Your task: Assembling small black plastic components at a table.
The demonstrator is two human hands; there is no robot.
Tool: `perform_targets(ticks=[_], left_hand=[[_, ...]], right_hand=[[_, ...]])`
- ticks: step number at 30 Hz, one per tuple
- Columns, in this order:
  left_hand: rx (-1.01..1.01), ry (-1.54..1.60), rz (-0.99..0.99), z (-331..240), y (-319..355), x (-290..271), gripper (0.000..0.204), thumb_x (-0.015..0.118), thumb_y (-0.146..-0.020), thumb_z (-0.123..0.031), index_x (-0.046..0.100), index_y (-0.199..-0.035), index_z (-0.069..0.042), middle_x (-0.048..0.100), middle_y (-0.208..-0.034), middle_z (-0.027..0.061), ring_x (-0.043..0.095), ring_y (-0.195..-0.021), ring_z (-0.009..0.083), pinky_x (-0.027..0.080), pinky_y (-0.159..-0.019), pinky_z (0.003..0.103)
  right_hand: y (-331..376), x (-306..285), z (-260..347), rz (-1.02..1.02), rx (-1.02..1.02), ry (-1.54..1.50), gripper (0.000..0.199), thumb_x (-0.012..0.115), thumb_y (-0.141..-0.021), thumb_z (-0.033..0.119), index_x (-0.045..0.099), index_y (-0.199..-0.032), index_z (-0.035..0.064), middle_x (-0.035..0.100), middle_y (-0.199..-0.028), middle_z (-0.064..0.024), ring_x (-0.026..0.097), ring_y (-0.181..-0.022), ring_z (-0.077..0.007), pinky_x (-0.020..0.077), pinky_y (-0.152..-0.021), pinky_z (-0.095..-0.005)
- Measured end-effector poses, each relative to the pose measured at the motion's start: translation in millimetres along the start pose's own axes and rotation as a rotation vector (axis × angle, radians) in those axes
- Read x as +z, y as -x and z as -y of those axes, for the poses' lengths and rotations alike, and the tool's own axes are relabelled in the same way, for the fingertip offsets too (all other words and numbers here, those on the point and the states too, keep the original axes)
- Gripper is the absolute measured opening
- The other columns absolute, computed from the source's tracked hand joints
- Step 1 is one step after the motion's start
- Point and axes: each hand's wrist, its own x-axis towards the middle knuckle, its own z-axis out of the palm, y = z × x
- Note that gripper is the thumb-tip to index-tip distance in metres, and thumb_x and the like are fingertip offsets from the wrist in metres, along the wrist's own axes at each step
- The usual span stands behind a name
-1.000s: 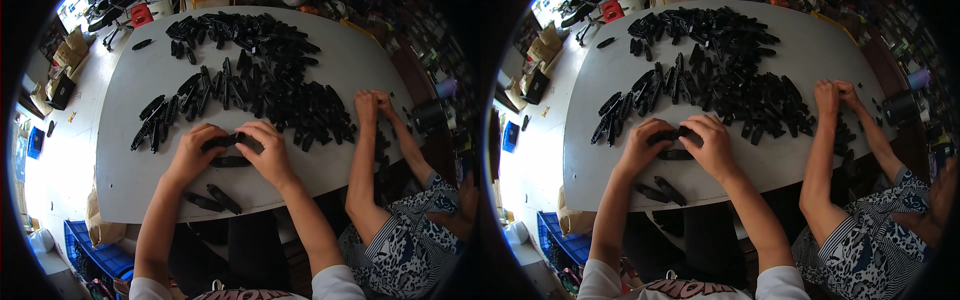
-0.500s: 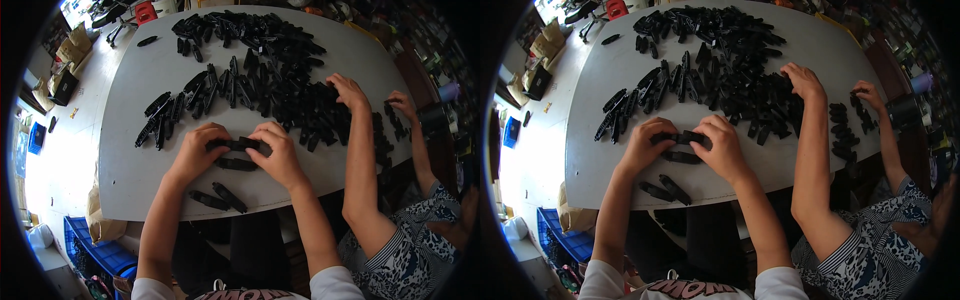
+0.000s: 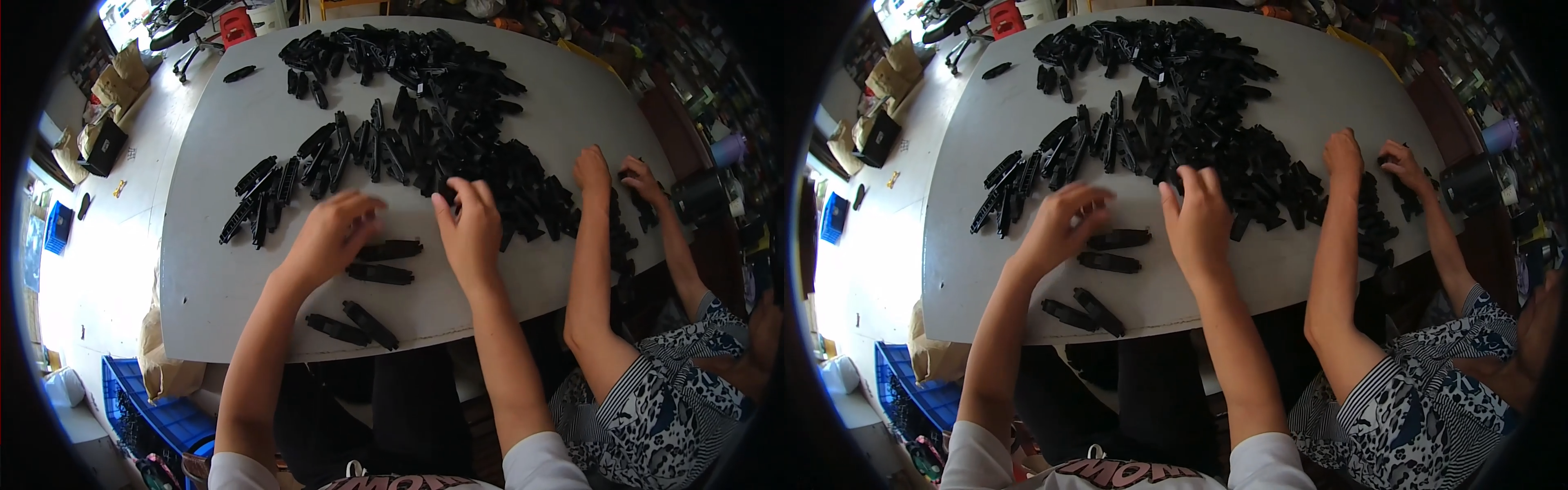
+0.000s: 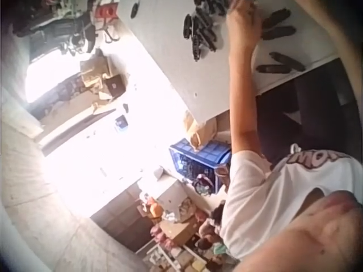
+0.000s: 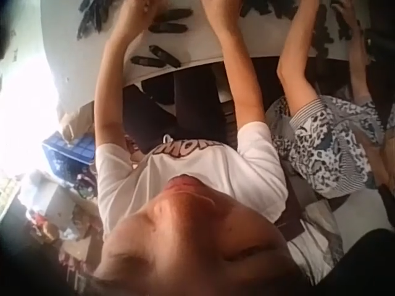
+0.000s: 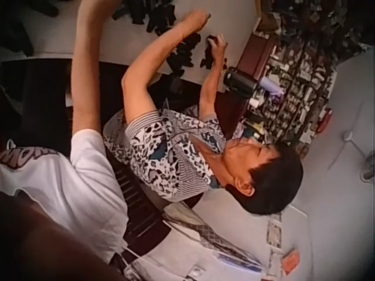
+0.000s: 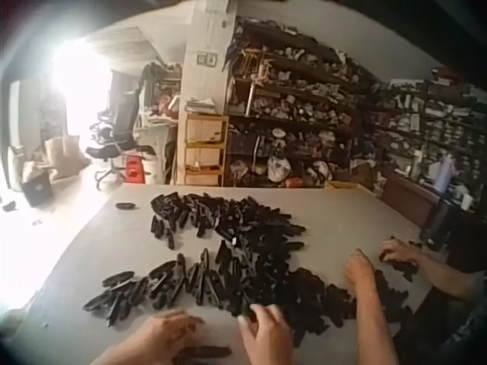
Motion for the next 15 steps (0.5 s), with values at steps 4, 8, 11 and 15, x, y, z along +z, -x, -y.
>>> perform_targets(ticks=[4,8,11,15], left_hand=[[0.085,-0.378,-0.199,1,-40,16,0.029,0.063,-0.082,-0.001,0.063,-0.111,-0.005,0.061,-0.097,0.0068,0.062,-0.085,0.0268,0.051,-0.075,0.037],[0.254,-0.719,-0.199,7,-53,20,0.026,0.063,-0.081,-0.003,0.062,-0.107,-0.007,0.058,-0.097,0.0087,0.057,-0.096,0.0259,0.048,-0.081,0.038],[0.427,-0.619,-0.133,8,-45,15,0.025,0.066,-0.079,-0.004,0.062,-0.104,-0.008,0.058,-0.100,0.0079,0.054,-0.097,0.0258,0.046,-0.085,0.037],[0.389,-0.320,0.000,4,-28,18,0.027,0.069,-0.077,-0.006,0.063,-0.104,-0.006,0.059,-0.099,0.0081,0.054,-0.095,0.0276,0.047,-0.084,0.038]], right_hand=[[-10,9,-1,-0.018,-0.218,0.193,0.030,0.072,-0.081,0.006,0.060,-0.108,0.0026,0.058,-0.092,-0.0074,0.062,-0.073,-0.0227,0.0497,-0.062,-0.0320],[-1,9,-2,-0.052,-0.209,-0.018,0.025,0.071,-0.083,0.006,0.057,-0.104,0.0024,0.059,-0.091,-0.0065,0.060,-0.068,-0.0170,0.0472,-0.059,-0.0282],[-5,-1,2,0.016,-0.084,-0.301,0.021,0.071,-0.083,0.006,0.058,-0.098,0.0027,0.060,-0.085,-0.0049,0.058,-0.065,-0.0125,0.0444,-0.058,-0.0250],[-5,-3,-4,0.129,-0.047,-0.418,0.017,0.071,-0.082,0.006,0.058,-0.092,0.0016,0.061,-0.080,-0.0046,0.055,-0.060,-0.0111,0.0427,-0.055,-0.0250]])
